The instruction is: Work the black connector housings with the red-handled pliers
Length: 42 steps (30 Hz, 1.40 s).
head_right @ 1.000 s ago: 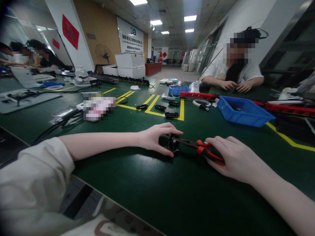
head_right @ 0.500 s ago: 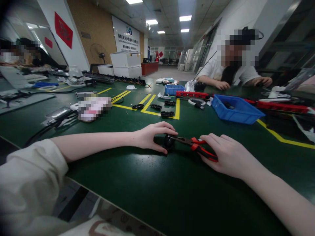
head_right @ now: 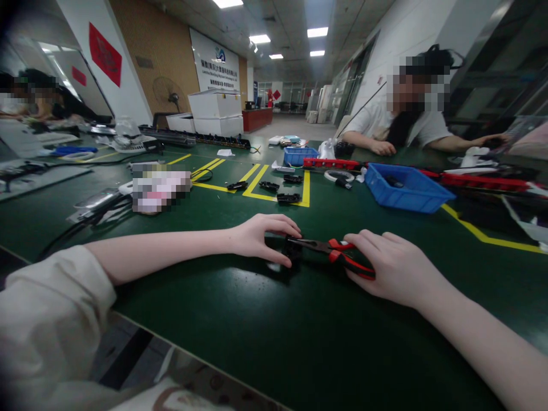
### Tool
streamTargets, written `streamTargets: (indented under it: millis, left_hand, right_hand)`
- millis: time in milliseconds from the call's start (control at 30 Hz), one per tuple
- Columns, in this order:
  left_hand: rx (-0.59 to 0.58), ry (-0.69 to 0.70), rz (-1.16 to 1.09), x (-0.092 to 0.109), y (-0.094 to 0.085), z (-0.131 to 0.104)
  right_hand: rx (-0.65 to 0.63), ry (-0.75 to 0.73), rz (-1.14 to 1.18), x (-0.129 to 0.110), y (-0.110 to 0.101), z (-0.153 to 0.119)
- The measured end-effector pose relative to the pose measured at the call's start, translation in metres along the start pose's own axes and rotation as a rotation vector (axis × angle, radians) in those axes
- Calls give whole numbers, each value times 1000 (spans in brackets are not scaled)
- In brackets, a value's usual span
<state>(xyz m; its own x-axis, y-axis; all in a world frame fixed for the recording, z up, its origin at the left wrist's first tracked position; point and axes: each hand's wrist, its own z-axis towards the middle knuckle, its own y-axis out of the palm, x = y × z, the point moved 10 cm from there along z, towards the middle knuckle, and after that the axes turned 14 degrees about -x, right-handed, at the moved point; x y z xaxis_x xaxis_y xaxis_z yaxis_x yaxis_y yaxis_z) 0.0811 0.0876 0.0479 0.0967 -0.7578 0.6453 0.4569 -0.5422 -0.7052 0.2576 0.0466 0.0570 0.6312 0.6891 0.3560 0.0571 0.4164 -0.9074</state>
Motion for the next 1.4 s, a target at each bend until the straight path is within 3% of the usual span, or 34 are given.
streamTargets:
  millis: [267, 467, 667, 900, 1067, 1400]
  left_hand:
    - [-6, 47, 21, 4, 1, 0]
    - [-84, -98, 75, -9, 9, 1]
    - [-119, -173, 229, -13, 10, 2]
    - [-97, -233, 324, -20, 11, -1]
    - [-94, -231, 388, -17, 13, -2]
    - [-153, -190, 359, -15, 14, -5]
  right_hand:
    - [14, 33, 31, 3, 1, 0]
    - [1, 59, -91, 2, -4, 2]
    - [104, -20, -248, -5, -15, 0]
    - [118, 6, -195, -2, -19, -2]
    - [95, 72, -94, 8, -17, -4]
    - [89, 67, -136, 2, -21, -4]
